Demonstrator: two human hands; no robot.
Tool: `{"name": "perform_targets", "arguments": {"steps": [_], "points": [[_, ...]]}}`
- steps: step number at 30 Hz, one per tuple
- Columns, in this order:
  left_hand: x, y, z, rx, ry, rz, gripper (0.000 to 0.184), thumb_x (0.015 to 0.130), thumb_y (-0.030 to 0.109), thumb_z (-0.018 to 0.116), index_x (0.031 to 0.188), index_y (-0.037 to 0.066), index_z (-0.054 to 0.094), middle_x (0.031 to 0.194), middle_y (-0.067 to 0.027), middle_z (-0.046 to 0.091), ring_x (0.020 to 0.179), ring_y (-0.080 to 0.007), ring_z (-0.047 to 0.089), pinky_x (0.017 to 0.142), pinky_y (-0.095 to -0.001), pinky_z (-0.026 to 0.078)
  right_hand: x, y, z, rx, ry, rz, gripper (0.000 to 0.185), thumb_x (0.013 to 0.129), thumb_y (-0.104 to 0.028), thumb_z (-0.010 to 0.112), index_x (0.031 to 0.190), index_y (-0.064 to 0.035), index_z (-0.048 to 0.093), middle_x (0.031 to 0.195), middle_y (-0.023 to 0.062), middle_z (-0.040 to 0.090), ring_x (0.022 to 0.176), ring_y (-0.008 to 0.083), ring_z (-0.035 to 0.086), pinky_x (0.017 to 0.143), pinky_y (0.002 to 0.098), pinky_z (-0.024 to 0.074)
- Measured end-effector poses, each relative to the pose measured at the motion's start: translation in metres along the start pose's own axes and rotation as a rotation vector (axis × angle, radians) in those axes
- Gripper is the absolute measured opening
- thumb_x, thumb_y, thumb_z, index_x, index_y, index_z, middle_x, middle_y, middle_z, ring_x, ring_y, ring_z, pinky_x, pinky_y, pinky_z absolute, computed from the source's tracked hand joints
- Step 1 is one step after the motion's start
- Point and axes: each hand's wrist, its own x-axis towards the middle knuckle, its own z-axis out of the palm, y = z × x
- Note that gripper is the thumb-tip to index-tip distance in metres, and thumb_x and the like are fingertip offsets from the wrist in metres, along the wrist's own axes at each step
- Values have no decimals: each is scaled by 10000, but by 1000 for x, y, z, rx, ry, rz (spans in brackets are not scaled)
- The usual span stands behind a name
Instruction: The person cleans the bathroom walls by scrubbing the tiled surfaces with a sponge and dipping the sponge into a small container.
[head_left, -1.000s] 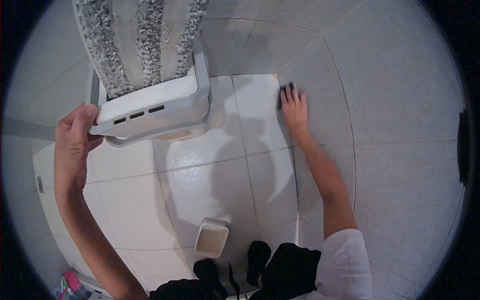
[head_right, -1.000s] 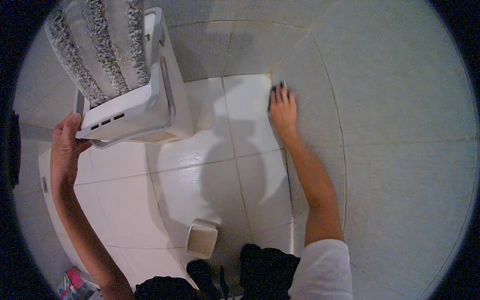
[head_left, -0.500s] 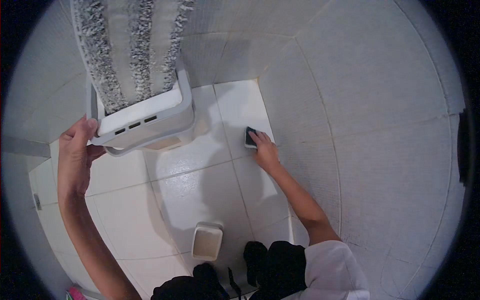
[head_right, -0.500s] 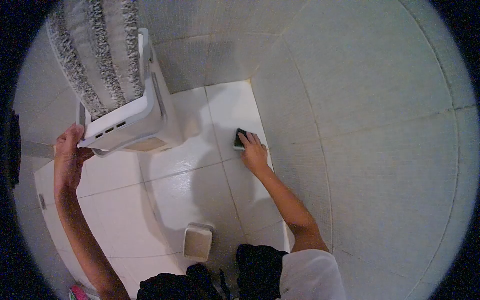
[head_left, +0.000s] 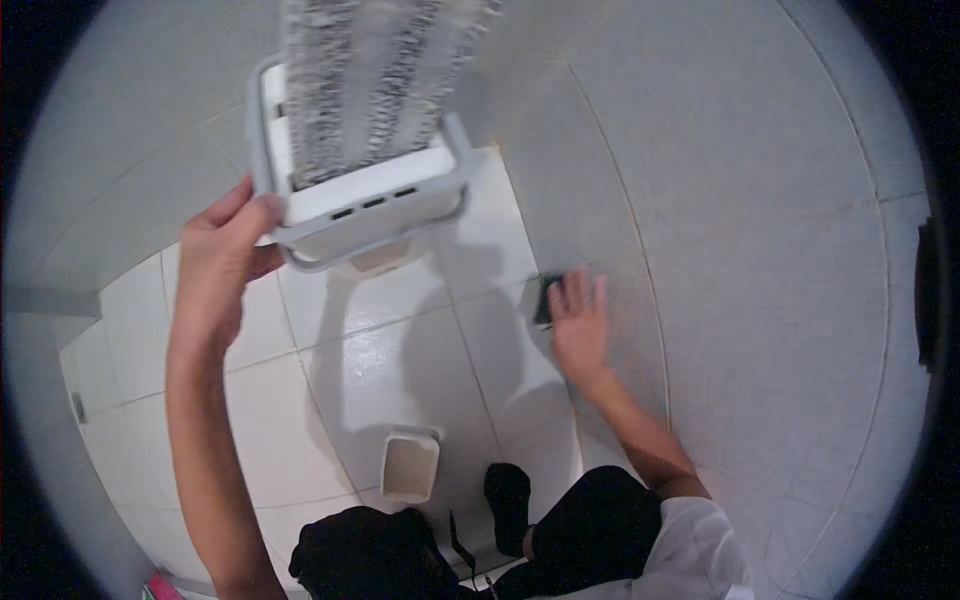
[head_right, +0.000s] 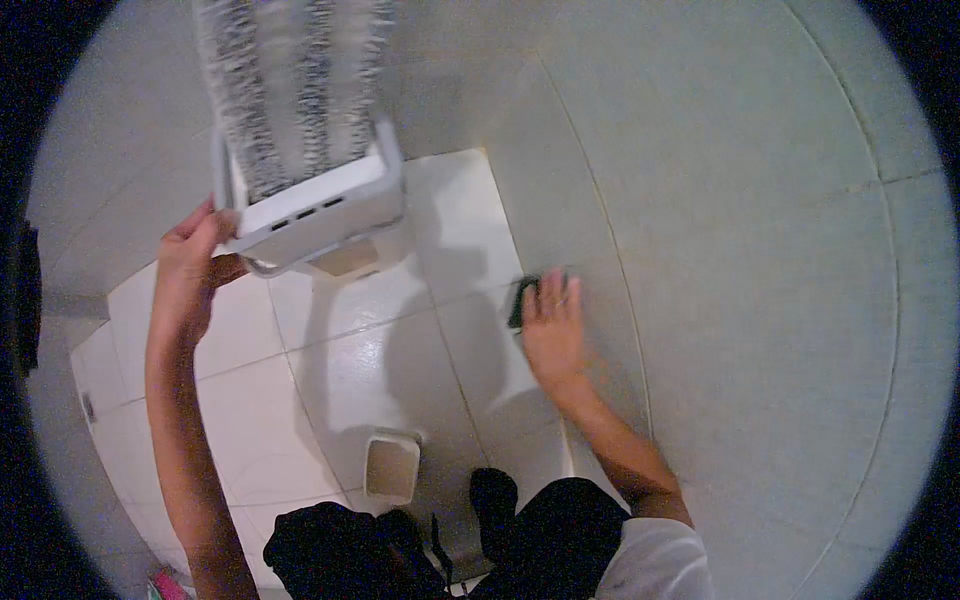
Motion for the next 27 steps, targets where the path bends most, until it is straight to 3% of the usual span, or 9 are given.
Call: {"name": "perform_targets", "arguments": {"steps": [2, 7, 11, 17, 20, 21, 23, 25, 27], "points": [[3, -3, 0, 12, -36, 33, 688, 805, 285, 615, 1343, -92, 412, 1040, -137, 630, 753, -215, 656, 735, -321, 562, -6, -49, 26, 133, -114, -53, 512, 845, -147, 481, 1354, -90, 455, 1414, 250, 384, 1335, 401, 333, 1091, 618, 143], [20, -14, 19, -92, -78, 22, 696, 716, 264, 678, 1247, -147, 495, 978, -156, 659, 701, -102, 593, 614, -229, 483, -10, -130, 64, 279, -198, -85, 615, 851, -144, 497, 1436, -256, 347, 1449, 252, 321, 1300, 431, 369, 1037, 681, 143], [40, -23, 53, -80, -50, 42, 712, 702, 285, 679, 1224, -165, 498, 915, -155, 678, 708, -99, 599, 625, -231, 477, -16, -147, 89, 337, -246, -82, 614, 852, -133, 496, 1436, -250, 346, 1460, 254, 300, 1297, 442, 366, 1045, 666, 160], [64, -5, 100, 87, -145, 267, 712, 749, 349, 651, 1283, -95, 494, 729, -37, 600, 552, -100, 494, 494, -272, 426, -6, -150, 65, 446, -292, 6, 781, 694, -264, 736, 1390, -219, 386, 1432, 253, 333, 1261, 481, 381, 1035, 644, 231], [73, 17, 66, 185, -258, 247, 677, 777, 377, 656, 1284, -50, 519, 775, -59, 644, 629, -125, 570, 564, -265, 461, -8, -157, 48, 358, -222, 48, 718, 766, -278, 699, 1393, -181, 361, 1352, 239, 432, 1207, 417, 451, 990, 554, 358], [84, 36, 37, 100, -673, 182, 849, 735, 426, 707, 1372, -22, 369, 1103, -241, 390, 992, -290, 410, 795, -392, 412, -3, -157, 36, 553, -281, 72, 670, 790, -278, 678, 1384, -173, 384, 1253, 227, 507, 1117, 386, 517, 931, 507, 411], [83, 25, 15, -10, -1063, 75, 1048, 694, 475, 758, 1460, 6, 219, 1431, -422, 136, 1355, -455, 251, 1026, -519, 363, 2, -166, -40, 794, -375, 121, 513, 838, -247, 629, 1319, -143, 482, 987, 183, 639, 871, 335, 628, 786, 428, 492], [59, 0, 24, -124, -490, 160, 741, 793, 427, 681, 1353, 2, 446, 1309, -391, 407, 1160, -393, 530, 864, -397, 515, -13, -185, -67, 939, -315, -136, 476, 848, -245, 618, 1298, -137, 503, 947, 181, 645, 848, 352, 629, 778, 443, 492], [25, -53, 18, 46, -428, 307, 570, 829, 387, 637, 1242, -1, 577, 871, -94, 685, 809, -144, 632, 719, -277, 498, -38, -189, -41, 1101, -226, -380, 441, 858, -243, 607, 1277, -131, 524, 907, 179, 650, 824, 370, 629, 771, 457, 492]]}}
